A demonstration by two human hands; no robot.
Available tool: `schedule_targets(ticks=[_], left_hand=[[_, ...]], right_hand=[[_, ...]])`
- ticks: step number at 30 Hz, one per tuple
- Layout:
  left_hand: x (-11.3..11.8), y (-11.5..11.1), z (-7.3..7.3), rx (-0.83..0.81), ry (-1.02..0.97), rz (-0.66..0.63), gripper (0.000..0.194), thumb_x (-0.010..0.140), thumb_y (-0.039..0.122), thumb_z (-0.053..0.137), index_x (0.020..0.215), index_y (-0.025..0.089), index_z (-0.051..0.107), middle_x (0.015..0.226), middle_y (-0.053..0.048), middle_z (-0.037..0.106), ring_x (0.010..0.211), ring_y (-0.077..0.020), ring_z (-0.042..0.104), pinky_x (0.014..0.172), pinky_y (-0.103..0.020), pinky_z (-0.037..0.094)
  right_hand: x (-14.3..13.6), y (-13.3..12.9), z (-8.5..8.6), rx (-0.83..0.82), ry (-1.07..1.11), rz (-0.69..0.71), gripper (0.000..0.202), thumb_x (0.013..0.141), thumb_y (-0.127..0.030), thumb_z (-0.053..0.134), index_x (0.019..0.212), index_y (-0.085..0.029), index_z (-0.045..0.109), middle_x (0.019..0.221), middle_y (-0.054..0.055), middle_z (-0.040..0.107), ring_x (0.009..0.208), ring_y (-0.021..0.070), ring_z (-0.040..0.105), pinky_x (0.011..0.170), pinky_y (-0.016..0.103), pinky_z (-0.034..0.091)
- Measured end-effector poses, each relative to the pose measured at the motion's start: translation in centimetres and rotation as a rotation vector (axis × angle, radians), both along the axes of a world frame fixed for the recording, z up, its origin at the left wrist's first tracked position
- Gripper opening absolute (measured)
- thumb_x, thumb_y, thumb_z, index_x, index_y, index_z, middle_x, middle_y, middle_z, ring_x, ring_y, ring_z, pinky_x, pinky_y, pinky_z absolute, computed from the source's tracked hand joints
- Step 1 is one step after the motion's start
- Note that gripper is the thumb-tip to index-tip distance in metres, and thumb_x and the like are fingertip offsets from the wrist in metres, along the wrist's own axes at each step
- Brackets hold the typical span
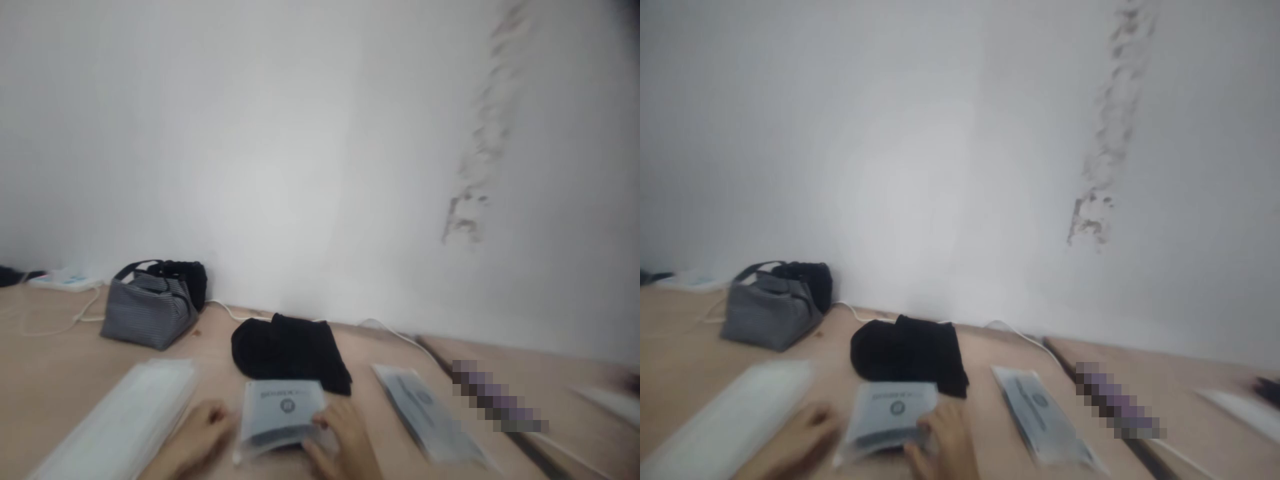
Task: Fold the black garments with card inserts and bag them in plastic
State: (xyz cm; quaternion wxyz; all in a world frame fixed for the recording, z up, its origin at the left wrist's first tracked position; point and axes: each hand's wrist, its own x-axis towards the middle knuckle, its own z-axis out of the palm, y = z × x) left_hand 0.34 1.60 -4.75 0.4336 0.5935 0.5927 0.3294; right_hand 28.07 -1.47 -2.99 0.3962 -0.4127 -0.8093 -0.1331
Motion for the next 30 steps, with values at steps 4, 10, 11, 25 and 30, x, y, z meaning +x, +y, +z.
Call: schedule_targets(ticks=[4, 10, 11, 25, 30], left_hand=[[-0.1, -0.4, -0.7, -0.084, -0.008, -0.076, 0.042, 0.054, 0.06, 0.059, 0.057, 0.02, 0.047, 0.038, 0.007, 0.046, 0.033, -0.0079, 0.037, 0.036, -0.02, 0.022], [0.3, -0.3, -0.9, -0.087, -0.039, -0.159, 0.038, 0.057, 0.056, 0.056, 0.051, 0.02, 0.046, 0.038, 0.007, 0.045, 0.034, -0.0073, 0.037, 0.037, -0.02, 0.024], [0.3, -0.2, -0.8, -0.082, -0.046, -0.171, 0.038, 0.058, 0.055, 0.056, 0.05, 0.02, 0.046, 0.038, 0.008, 0.045, 0.034, -0.0074, 0.038, 0.038, -0.02, 0.025], [0.7, -0.1, -1.0, -0.053, -0.077, -0.181, 0.029, 0.054, 0.046, 0.048, 0.041, 0.022, 0.039, 0.032, 0.008, 0.035, 0.031, -0.0067, 0.034, 0.035, -0.02, 0.024], [0.8, 0.1, -1.1, -0.062, -0.042, -0.2, 0.026, 0.053, 0.042, 0.047, 0.039, 0.021, 0.041, 0.031, 0.006, 0.039, 0.031, -0.0078, 0.035, 0.036, -0.021, 0.024]], right_hand=[[-5.4, 1.3, -1.2, 0.347, -0.002, 0.175, 0.014, 0.078, -0.037, 0.051, 0.074, -0.027, 0.06, 0.059, -0.003, 0.054, 0.058, 0.0149, 0.047, 0.067, 0.031, 0.034], [-12.6, 2.9, -3.9, 0.543, -0.043, 0.12, 0.031, 0.08, -0.028, 0.042, 0.051, -0.021, 0.051, 0.048, 0.001, 0.048, 0.052, 0.0156, 0.041, 0.062, 0.034, 0.033], [-13.2, 3.0, -4.4, 0.563, -0.032, 0.117, 0.031, 0.078, -0.025, 0.043, 0.048, -0.02, 0.049, 0.047, 0.001, 0.048, 0.052, 0.0156, 0.041, 0.06, 0.033, 0.033], [-4.1, 1.8, -4.2, 0.585, -0.167, 0.092, 0.033, 0.077, -0.009, 0.042, 0.046, -0.02, 0.046, 0.046, -0.002, 0.044, 0.054, 0.0132, 0.039, 0.078, 0.035, 0.034], [2.1, 0.7, -3.8, 0.484, -0.186, 0.025, 0.03, 0.078, -0.011, 0.045, 0.05, -0.021, 0.047, 0.049, -0.003, 0.048, 0.058, 0.0144, 0.041, 0.083, 0.037, 0.032]])
